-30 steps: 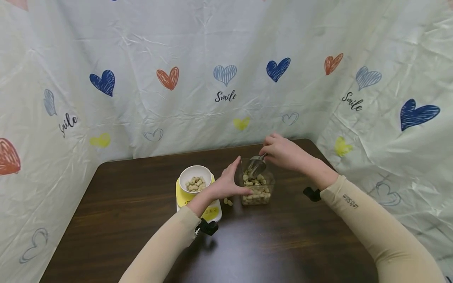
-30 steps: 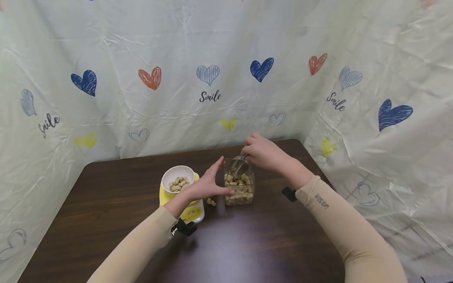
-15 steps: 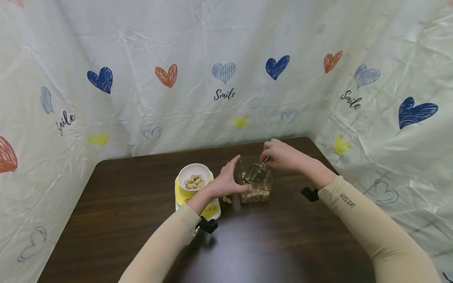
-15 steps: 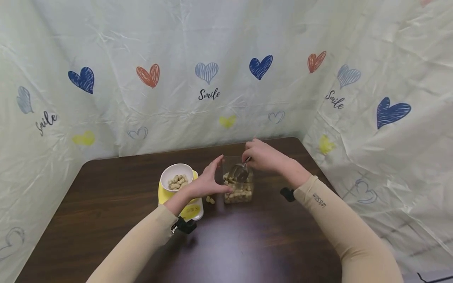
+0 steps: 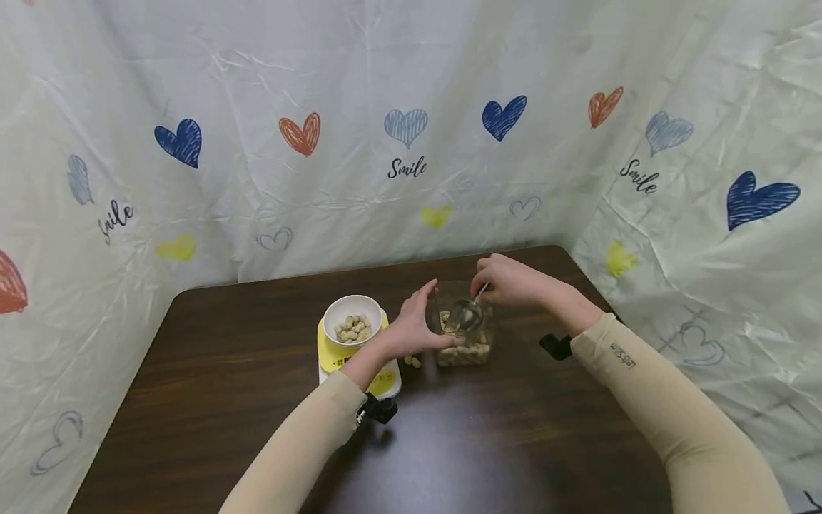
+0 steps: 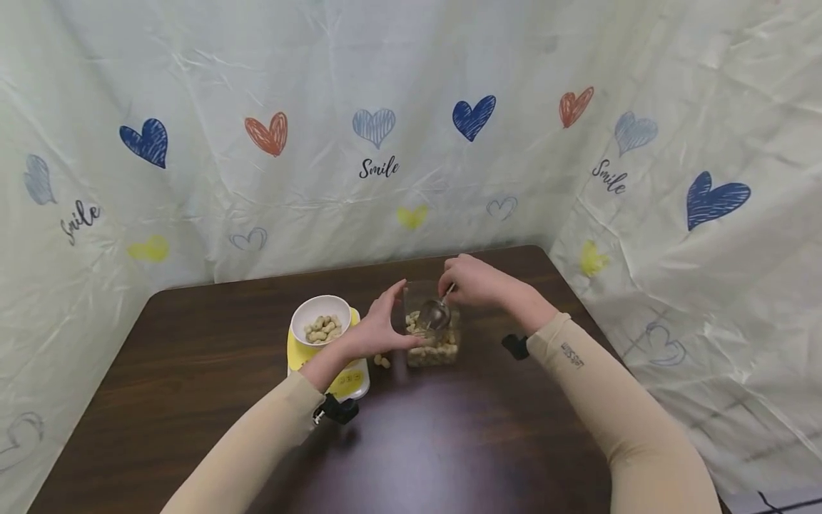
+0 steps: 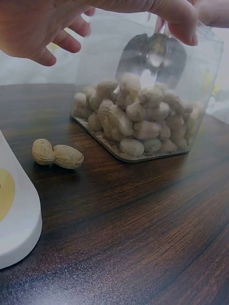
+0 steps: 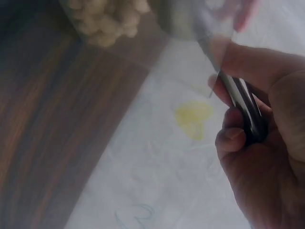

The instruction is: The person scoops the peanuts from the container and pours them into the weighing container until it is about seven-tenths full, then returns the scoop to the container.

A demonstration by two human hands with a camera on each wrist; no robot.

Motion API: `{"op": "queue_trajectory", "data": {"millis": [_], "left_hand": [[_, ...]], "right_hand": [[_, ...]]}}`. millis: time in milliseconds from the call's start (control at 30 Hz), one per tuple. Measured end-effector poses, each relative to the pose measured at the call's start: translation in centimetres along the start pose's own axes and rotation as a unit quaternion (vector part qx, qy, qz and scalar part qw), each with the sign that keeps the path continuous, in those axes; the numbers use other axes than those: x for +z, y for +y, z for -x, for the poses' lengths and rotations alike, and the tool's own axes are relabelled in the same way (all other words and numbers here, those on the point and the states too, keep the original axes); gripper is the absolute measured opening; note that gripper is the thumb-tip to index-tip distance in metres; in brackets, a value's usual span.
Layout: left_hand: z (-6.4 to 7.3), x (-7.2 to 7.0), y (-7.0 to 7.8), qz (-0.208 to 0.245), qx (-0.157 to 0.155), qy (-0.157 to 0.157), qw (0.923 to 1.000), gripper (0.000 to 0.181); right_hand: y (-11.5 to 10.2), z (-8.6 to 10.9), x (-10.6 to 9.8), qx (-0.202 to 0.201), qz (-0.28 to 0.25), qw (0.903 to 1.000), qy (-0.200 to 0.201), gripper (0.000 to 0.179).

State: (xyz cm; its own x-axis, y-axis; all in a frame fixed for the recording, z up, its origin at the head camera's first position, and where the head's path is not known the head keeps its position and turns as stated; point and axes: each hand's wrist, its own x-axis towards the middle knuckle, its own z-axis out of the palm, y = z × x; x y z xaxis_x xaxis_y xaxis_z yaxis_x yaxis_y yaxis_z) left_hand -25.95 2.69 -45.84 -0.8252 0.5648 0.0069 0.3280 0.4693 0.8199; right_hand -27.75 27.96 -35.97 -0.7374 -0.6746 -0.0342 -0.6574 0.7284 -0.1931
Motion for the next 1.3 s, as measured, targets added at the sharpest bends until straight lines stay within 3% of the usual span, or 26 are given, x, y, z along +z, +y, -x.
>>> {"op": "queue_trajectory", "data": {"millis": [200,467,700,967,1167,1300], "left_hand": [[0.0,0.1,0.1,0.0,0.002,0.004,1.0,0.12],[0.0,0.7,0.2,0.009,0.009,0.004,0.9999,0.12],[0.0,0.6,0.0,0.003,0.007,0.005,1.0,0.12],[-0.1,0.7,-0.5,0.01,0.008,0.001,0.9999,0.118],[0.0,0.3,-0.6,0.002,0.013,-0.01,0.9999,0.121],[-0.1,0.1,-0.5,-0.009,0.02,-0.008,0.9997,0.119]], "right_hand": [[0.3,0.3,0.0,0.016,-0.021,0.9996,-0.011,0.007],[1.0,1.1,-0.1,0.088,-0.074,0.9931,-0.02,0.006],[-0.4,0.8,-0.1,0.018,-0.007,0.9997,0.014,0.008],[-1.7,0.9,-2.0,0.0,0.063,0.9958,0.065,0.011],[-2.6,-0.1,-1.0,-0.035,0.16,0.9846,0.061,0.006],[-2.6,-0.7,-0.6,-0.03,0.171,0.9835,0.049,0.005]]}}
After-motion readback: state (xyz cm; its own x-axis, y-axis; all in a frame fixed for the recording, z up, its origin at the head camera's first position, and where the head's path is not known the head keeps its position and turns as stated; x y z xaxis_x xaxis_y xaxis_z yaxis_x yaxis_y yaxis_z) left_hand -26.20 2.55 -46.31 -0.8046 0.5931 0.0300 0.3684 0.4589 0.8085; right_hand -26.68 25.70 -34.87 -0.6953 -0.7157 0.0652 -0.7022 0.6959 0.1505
